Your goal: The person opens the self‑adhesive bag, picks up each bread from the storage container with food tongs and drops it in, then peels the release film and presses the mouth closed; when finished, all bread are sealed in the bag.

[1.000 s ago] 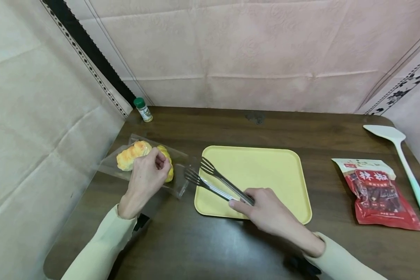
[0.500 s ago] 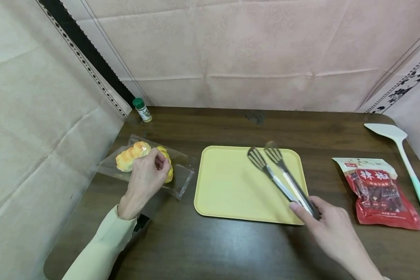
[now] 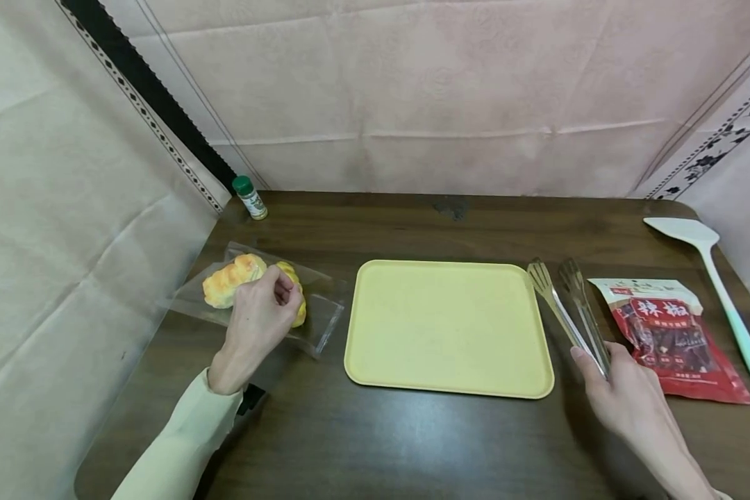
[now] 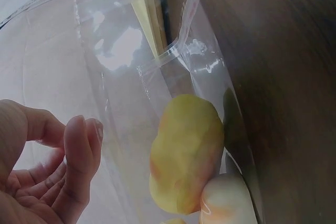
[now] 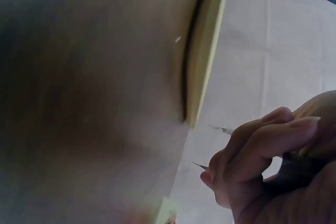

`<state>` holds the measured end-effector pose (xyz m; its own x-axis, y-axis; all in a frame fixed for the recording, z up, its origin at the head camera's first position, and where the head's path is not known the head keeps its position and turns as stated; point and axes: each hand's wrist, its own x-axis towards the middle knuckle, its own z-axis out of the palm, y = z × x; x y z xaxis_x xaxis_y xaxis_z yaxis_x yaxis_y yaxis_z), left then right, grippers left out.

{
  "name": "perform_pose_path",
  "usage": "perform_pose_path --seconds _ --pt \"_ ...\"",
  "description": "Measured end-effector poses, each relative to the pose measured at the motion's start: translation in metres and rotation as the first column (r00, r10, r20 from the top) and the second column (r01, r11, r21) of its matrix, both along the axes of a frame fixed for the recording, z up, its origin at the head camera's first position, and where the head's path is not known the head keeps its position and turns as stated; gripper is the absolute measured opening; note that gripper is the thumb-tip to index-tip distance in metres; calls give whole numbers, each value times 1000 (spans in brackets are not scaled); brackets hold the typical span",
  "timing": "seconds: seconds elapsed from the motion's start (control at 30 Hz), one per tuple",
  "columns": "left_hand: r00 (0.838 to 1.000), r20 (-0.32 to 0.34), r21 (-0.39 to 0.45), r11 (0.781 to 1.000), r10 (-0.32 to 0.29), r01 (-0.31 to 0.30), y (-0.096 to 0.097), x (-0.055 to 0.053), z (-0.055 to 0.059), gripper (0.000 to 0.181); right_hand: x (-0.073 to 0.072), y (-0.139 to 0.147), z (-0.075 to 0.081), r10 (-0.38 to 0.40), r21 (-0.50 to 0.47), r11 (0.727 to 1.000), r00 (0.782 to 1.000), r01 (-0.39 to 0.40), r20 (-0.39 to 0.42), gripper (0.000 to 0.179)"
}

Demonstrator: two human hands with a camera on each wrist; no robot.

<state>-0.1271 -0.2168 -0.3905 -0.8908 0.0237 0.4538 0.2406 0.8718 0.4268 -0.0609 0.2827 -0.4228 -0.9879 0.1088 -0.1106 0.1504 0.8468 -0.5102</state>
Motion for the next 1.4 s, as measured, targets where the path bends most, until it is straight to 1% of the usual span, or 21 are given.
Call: perform_pose_path --seconds 0.17,0.33,0.5,0.57,0.63,0.73,0.8,0.9,1.07,1.27,1.33,1.37,1.4 --pt "1000 -2 -1 1000 -2 2 -1 0 0 8 -8 7 -3 -3 30 1000 999 1 42 72" --pt "1000 -12 -6 1000 -3 3 -1 0 0 8 -14 8 -3 13 62 998 992 -21 127 76" --pt "1000 -17 -12 1000 -9 9 -1 1 0 8 -17 5 2 13 36 999 976 -22 216 81" --pt "1000 -13 -12 1000 -8 8 -1 1 0 8 -18 5 4 26 35 999 971 -36 239 82" --pt "1000 -8 -12 1000 -7 7 -1 2 0 8 -19 5 5 51 53 996 970 -66 238 78" --pt "1000 1 -10 1000 -7 7 -1 1 0 8 -21 6 5 82 128 986 977 -108 196 69" --pt "1000 8 -8 1000 -8 8 -1 1 0 8 -23 7 6 89 173 978 981 -119 172 65" --pt "1000 15 -6 1000 -9 9 -1 1 0 8 -23 7 8 70 211 971 980 -110 187 68" --pt "1000 15 -4 1000 -14 15 -2 1 1 9 -24 4 11 45 226 968 965 -106 259 70" --pt "999 28 -5 1000 -18 18 -3 2 2 11 -23 5 11 64 218 968 958 -129 280 72" --pt "999 31 -6 1000 -21 22 -3 1 3 12 -22 6 15 60 224 966 956 -128 286 75" --pt "999 32 -6 1000 -25 25 -3 1 3 12 -21 5 18 53 233 965 958 -122 282 77" --pt "999 33 -6 1000 -29 29 -3 1 4 13 -20 4 22 48 243 963 964 -114 262 79"
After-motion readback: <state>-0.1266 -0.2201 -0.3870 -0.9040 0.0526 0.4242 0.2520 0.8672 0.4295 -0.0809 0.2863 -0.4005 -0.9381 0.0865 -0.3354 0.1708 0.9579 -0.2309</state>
